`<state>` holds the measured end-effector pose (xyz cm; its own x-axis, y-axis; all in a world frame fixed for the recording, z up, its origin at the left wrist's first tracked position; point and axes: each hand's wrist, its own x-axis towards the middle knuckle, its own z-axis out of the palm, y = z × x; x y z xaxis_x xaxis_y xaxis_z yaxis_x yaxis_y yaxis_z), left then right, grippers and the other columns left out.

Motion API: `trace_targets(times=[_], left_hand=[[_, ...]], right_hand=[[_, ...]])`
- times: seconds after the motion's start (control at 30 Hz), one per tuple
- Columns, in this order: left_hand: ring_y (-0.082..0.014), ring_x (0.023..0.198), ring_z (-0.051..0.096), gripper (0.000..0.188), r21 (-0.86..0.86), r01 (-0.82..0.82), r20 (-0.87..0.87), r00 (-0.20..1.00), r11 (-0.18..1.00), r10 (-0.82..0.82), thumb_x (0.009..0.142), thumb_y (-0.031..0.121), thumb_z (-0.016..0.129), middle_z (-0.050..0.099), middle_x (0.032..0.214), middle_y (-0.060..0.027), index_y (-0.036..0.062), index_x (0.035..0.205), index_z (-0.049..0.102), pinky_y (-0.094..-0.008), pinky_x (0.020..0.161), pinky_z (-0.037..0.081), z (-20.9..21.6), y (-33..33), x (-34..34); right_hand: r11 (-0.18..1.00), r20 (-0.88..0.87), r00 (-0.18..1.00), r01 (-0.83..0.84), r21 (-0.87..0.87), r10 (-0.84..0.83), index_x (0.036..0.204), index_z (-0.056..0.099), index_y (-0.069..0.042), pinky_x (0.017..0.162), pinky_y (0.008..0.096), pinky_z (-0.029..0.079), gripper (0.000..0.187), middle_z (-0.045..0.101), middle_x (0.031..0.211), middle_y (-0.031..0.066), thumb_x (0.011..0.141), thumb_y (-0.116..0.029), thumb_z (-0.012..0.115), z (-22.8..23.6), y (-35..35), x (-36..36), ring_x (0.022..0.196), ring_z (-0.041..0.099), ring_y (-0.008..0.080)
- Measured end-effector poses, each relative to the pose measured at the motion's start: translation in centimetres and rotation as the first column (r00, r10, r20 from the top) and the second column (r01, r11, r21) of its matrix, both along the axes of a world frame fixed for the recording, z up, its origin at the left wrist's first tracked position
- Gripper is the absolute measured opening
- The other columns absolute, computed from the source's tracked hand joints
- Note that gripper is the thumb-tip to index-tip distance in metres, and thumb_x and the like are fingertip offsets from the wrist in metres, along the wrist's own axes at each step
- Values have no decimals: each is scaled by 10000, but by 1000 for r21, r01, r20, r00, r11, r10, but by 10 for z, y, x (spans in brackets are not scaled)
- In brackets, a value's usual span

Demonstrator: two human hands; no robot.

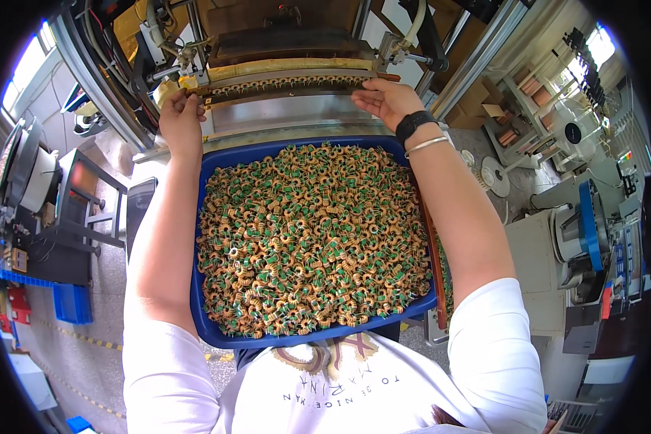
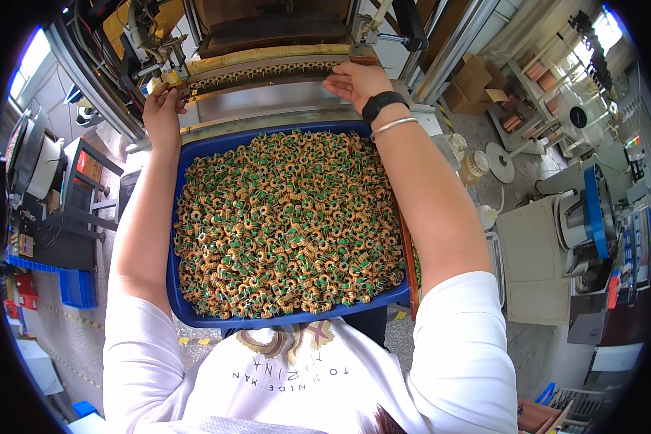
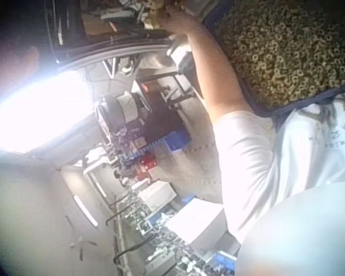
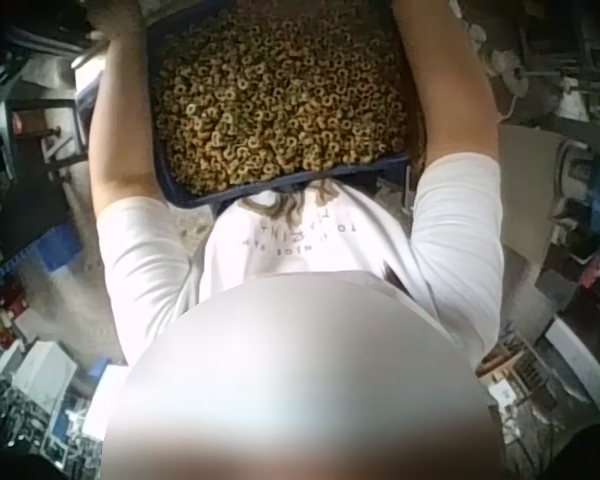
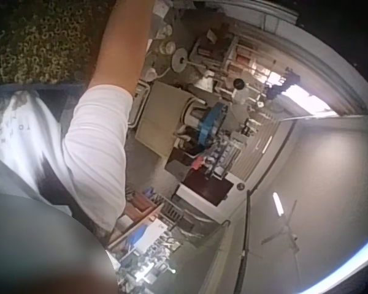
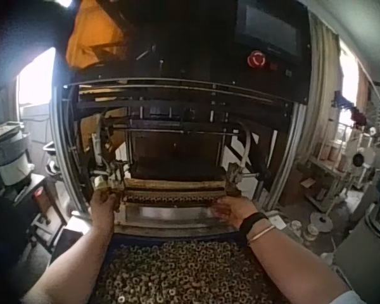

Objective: Sorting and loading small electronic components from a storage bin onto a carrier rack.

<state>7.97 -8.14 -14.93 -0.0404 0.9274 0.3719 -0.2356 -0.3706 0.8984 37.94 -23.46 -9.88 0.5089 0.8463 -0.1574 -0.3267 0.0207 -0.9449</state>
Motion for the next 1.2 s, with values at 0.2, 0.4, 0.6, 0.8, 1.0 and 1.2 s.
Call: trace_targets(times=[0.2, 0.4, 0.6, 0.8, 1.0, 1.2], left_hand=[[-71, 601, 515, 194, 43, -143, -136, 980, 989, 148, 856, 67, 613, 611, 736, -42, -19, 1022, 560, -210, 541, 405, -2, 2, -7], [-57, 627, 512, 126, 240, -67, -196, 974, 968, 116, 858, 102, 626, 605, 717, -7, -13, 908, 625, -201, 572, 398, 27, -15, 6], [-83, 641, 516, 185, 135, 467, -719, 653, 874, -238, 832, 130, 627, 594, 703, -26, 34, 990, 634, -239, 589, 420, 66, -83, 22], [-295, 743, 614, 215, 31, 835, -954, 189, 549, -233, 798, 108, 626, 636, 844, -160, 20, 995, 630, -367, 672, 488, 92, -179, 26], [-236, 656, 565, 222, 34, 918, -921, 182, 395, -344, 787, 69, 663, 600, 789, -120, 21, 1002, 634, -320, 611, 465, 92, -214, 28], [-213, 736, 580, 320, 119, 911, -941, 229, 395, -247, 745, -1, 655, 605, 876, -107, 32, 1061, 617, -305, 642, 473, 102, -236, 39]], right_hand=[[998, 232, 972, -12, -54, 25, 1120, 516, 60, 710, 312, 549, 353, 636, 918, 190, 854, -154, 607, 23, -75, 40, 820, 646, 268], [956, 212, 970, 171, -238, -121, 1059, 538, -11, 438, 216, 322, 307, 536, 637, 27, 844, -210, 631, -27, -167, 124, 515, 445, 95], [976, -152, 969, 206, 73, -193, 924, 600, -39, 413, 220, 231, 205, 432, 567, -27, 863, -235, 610, -17, -194, 80, 469, 351, 75], [975, 365, 913, -117, -191, 181, 890, 637, -39, 466, 182, 346, 213, 543, 610, -16, 862, -250, 619, -14, -299, -4, 515, 470, 45], [880, 235, 897, -265, -394, 375, 953, 661, 15, 534, 193, 459, 163, 662, 732, 44, 858, -114, 636, -26, -362, -70, 587, 583, 61], [989, 119, 988, -87, -120, 102, 1003, 638, 43, 538, 183, 469, 202, 687, 787, 87, 861, -100, 629, -31, -373, -91, 595, 596, 69]])
